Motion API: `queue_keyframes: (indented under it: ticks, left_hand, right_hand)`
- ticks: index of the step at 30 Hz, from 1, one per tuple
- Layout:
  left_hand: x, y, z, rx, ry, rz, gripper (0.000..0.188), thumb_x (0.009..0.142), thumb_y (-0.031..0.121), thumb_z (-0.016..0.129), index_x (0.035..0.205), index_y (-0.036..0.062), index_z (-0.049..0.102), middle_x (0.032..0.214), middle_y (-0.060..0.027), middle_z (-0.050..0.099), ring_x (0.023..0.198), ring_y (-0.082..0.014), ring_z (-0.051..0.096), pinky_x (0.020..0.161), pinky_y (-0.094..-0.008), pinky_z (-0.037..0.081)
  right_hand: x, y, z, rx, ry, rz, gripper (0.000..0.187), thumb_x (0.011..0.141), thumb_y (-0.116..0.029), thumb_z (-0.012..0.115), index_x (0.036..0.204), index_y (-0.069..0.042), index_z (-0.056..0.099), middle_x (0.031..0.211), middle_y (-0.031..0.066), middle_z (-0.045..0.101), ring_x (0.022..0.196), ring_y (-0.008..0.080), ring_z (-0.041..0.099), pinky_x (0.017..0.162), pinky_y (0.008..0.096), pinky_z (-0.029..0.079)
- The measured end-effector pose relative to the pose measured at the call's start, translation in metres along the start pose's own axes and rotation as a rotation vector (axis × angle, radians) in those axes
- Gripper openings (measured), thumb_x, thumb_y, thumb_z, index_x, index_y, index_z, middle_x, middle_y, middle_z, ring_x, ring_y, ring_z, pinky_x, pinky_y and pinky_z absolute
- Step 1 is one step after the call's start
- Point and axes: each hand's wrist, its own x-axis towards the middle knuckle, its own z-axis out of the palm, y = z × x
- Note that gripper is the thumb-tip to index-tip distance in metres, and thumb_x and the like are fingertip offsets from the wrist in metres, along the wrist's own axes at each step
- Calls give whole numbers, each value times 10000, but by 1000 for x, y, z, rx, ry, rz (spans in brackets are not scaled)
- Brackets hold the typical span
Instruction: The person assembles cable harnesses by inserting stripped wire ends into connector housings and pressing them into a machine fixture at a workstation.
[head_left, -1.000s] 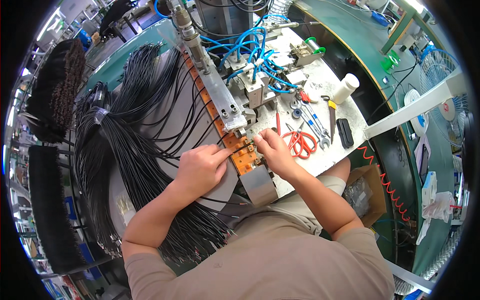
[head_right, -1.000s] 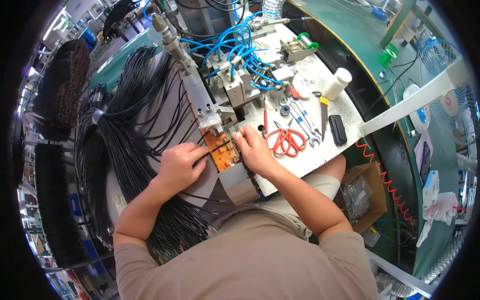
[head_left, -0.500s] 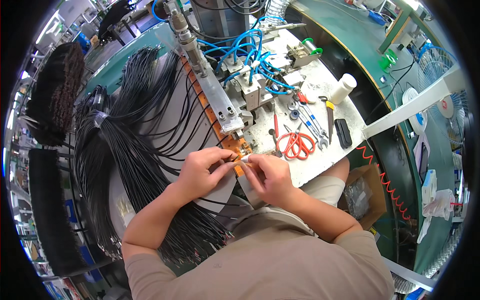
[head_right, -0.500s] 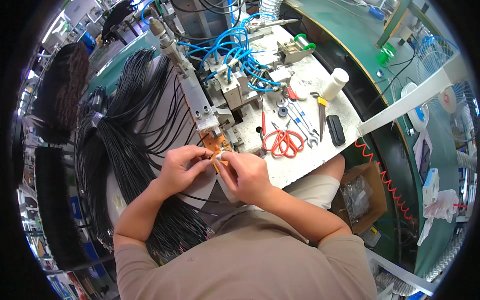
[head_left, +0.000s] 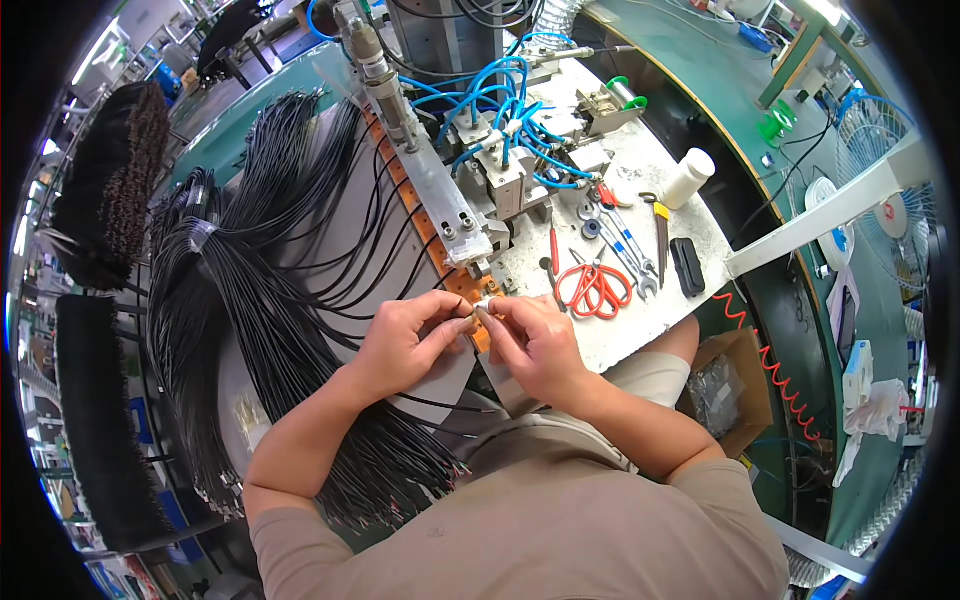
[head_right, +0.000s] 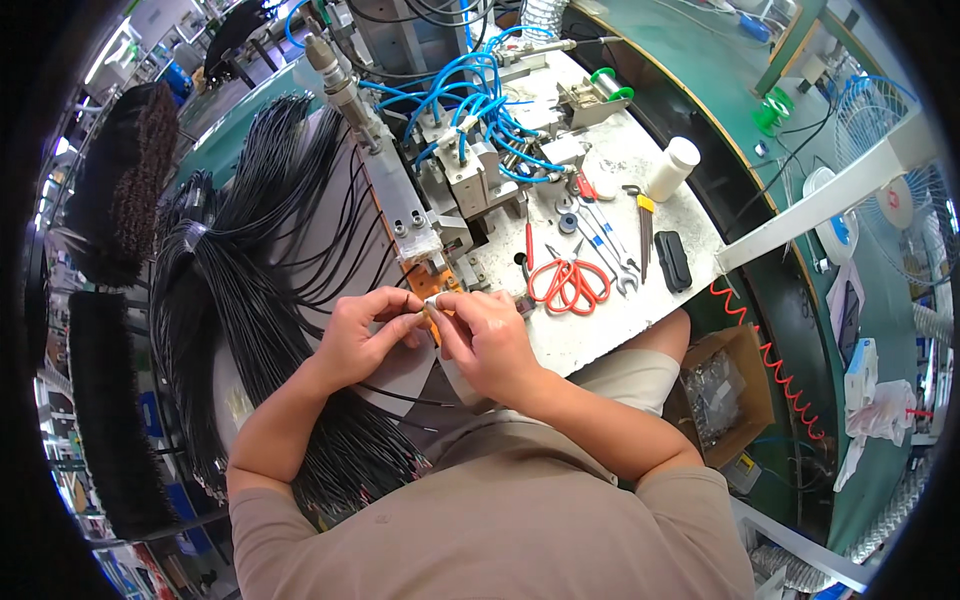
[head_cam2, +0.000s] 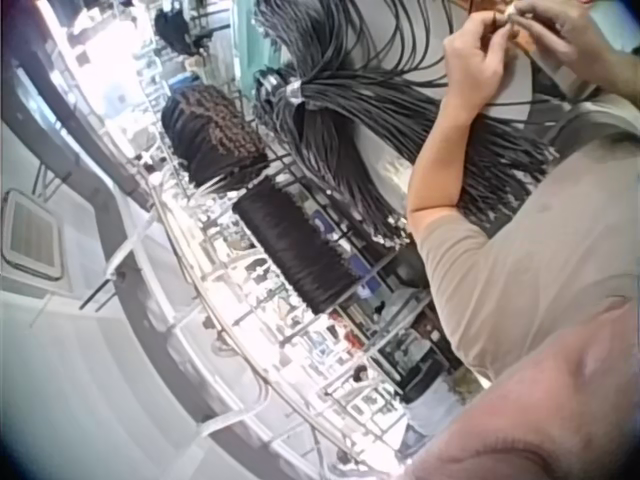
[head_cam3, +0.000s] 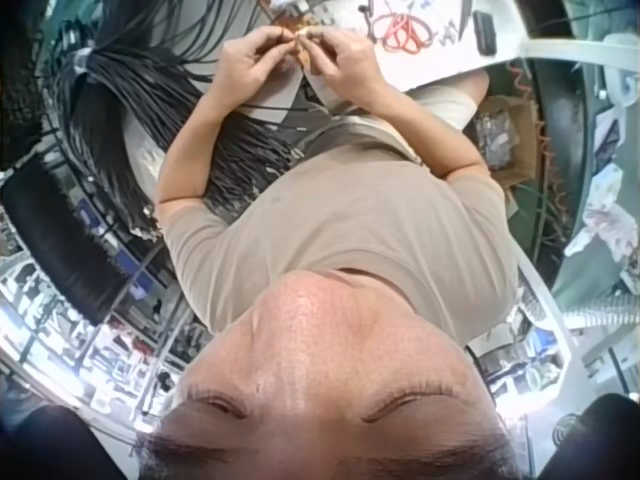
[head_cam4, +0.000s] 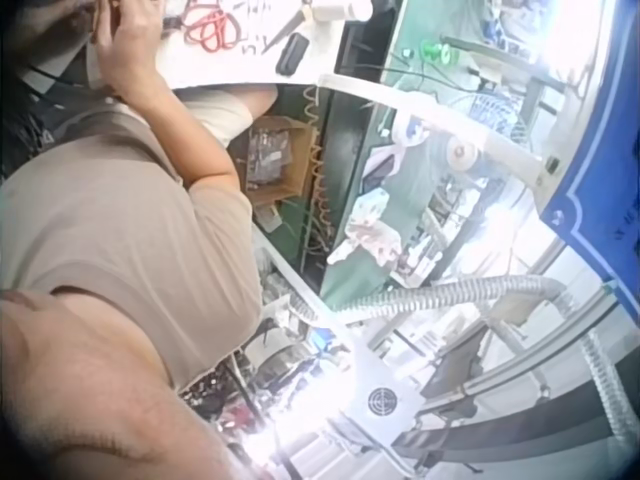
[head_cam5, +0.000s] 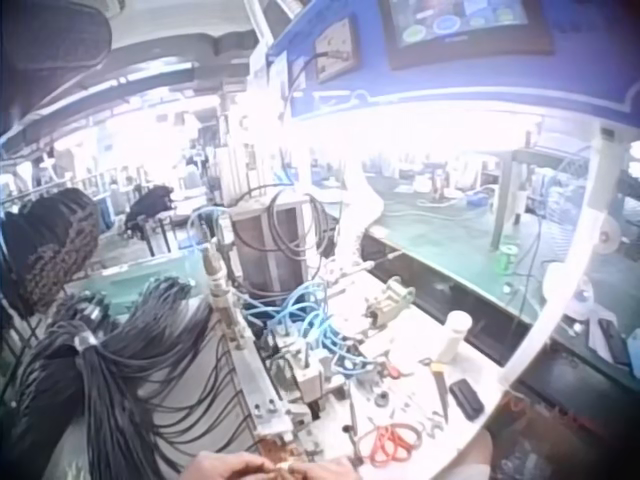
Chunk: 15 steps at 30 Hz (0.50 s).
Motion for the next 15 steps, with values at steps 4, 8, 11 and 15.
queue_keyframes:
  ticks: [4,8,11,15]
  left_hand:
    - [1,3,-2,36,-40,-29,153,936,52,650,1054,-46,641,853,-90,714,722,-111,690,673,-243,540]
    - [-1,3,-6,-375,-107,-264,146,944,50,639,1060,-39,637,891,-92,707,736,-127,687,689,-242,542]
    - [1,7,-10,-524,-149,-315,151,948,58,639,1070,-31,631,912,-88,695,738,-129,673,693,-249,546]
    - [0,9,-8,-498,-144,-292,150,954,71,638,1065,-30,642,882,-61,693,735,-108,658,690,-265,553]
  right_hand:
    - [2,-6,-2,233,-123,322,106,937,-90,644,978,5,624,695,46,658,560,133,584,684,287,470]
    - [4,-6,-6,467,-193,365,134,943,-113,643,964,13,602,805,66,656,636,133,609,659,273,496]
    - [7,0,-11,314,-193,217,144,936,-120,654,971,6,595,844,75,633,694,159,612,673,292,487]
    - [14,4,-13,97,-164,-22,146,930,-126,663,975,-9,590,842,80,599,754,197,597,680,318,466]
